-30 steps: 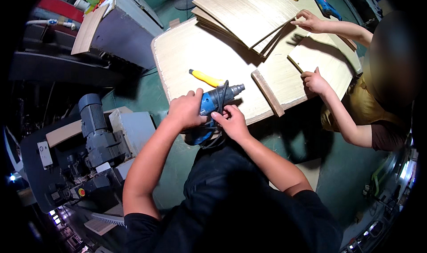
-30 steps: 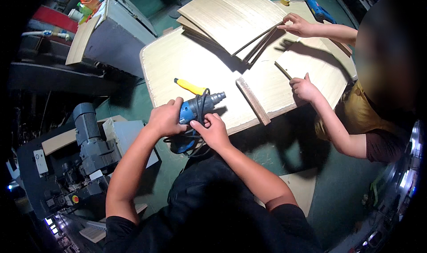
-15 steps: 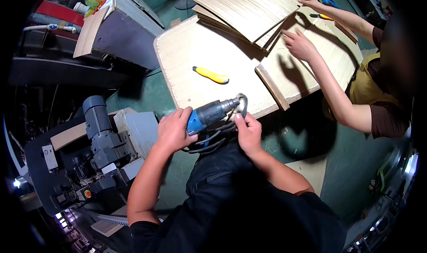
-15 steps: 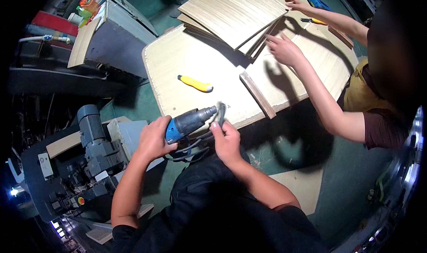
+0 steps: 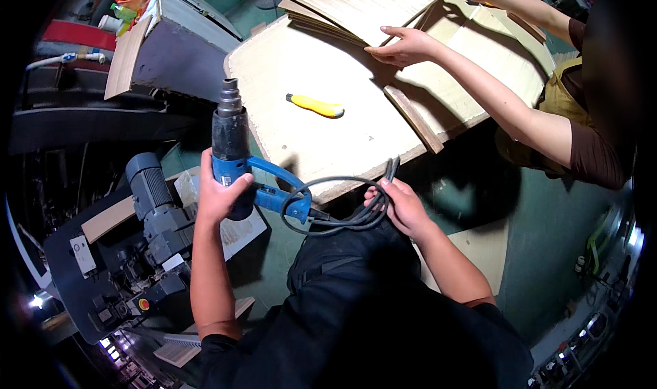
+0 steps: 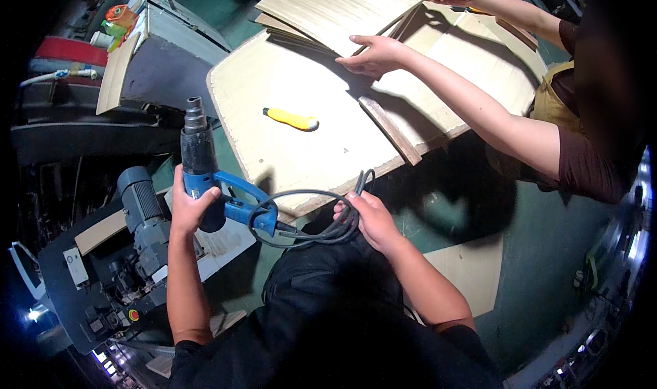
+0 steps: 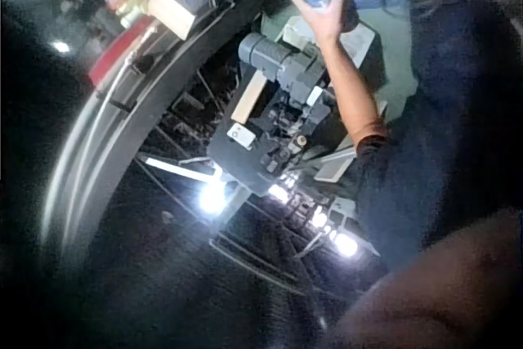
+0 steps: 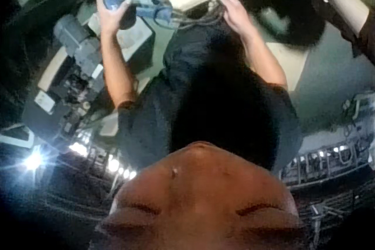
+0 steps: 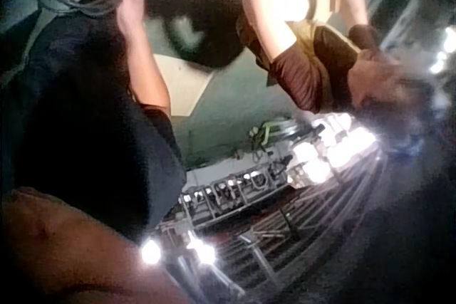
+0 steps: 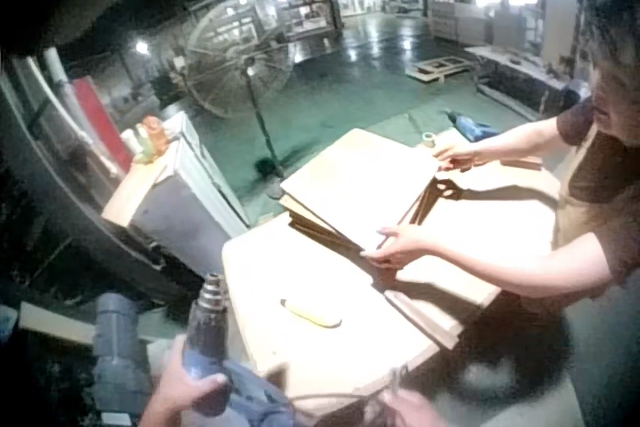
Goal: The person applies adhesive and heat to edge banding on a wood panel using a heat gun, trims excess material with a utility knife, and smooths the edges with a wooden block.
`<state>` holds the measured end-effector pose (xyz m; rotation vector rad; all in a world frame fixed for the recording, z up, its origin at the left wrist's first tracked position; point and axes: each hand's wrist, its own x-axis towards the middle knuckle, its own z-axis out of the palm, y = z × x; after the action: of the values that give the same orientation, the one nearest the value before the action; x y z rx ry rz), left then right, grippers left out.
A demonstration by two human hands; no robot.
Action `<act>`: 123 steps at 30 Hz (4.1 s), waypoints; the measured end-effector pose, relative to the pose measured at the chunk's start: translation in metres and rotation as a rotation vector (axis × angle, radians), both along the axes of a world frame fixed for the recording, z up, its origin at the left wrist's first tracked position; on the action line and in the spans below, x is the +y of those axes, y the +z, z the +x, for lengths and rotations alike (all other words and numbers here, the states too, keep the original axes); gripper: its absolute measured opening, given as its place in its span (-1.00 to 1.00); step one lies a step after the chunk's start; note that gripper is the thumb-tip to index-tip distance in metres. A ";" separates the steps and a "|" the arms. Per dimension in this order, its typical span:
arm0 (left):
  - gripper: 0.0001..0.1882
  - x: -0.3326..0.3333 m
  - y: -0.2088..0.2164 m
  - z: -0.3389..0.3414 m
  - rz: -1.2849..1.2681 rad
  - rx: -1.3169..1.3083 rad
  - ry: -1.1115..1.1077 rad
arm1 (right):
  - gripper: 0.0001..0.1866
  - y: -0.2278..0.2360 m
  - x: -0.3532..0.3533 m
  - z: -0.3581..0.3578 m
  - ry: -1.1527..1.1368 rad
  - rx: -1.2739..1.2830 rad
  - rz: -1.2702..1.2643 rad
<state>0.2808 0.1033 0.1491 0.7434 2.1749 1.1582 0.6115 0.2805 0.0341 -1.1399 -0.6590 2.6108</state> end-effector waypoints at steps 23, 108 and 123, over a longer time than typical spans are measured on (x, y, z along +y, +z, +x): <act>-0.34 -0.044 -0.068 -0.113 0.240 0.000 -0.159 | -0.71 -0.055 -0.208 0.360 -1.292 -0.251 -0.361; -0.55 -0.007 -0.121 0.277 0.151 0.045 -1.515 | -0.86 -0.016 -0.243 0.132 -0.666 -0.682 0.799; -0.45 -0.105 -0.202 0.145 -0.406 0.369 -0.990 | -0.92 -0.187 -0.141 0.428 -1.511 -0.075 -0.361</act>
<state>0.4257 -0.0019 -0.0533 1.6470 1.7788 0.0745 1.0392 0.1393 -0.1529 -1.0997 0.5665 1.3425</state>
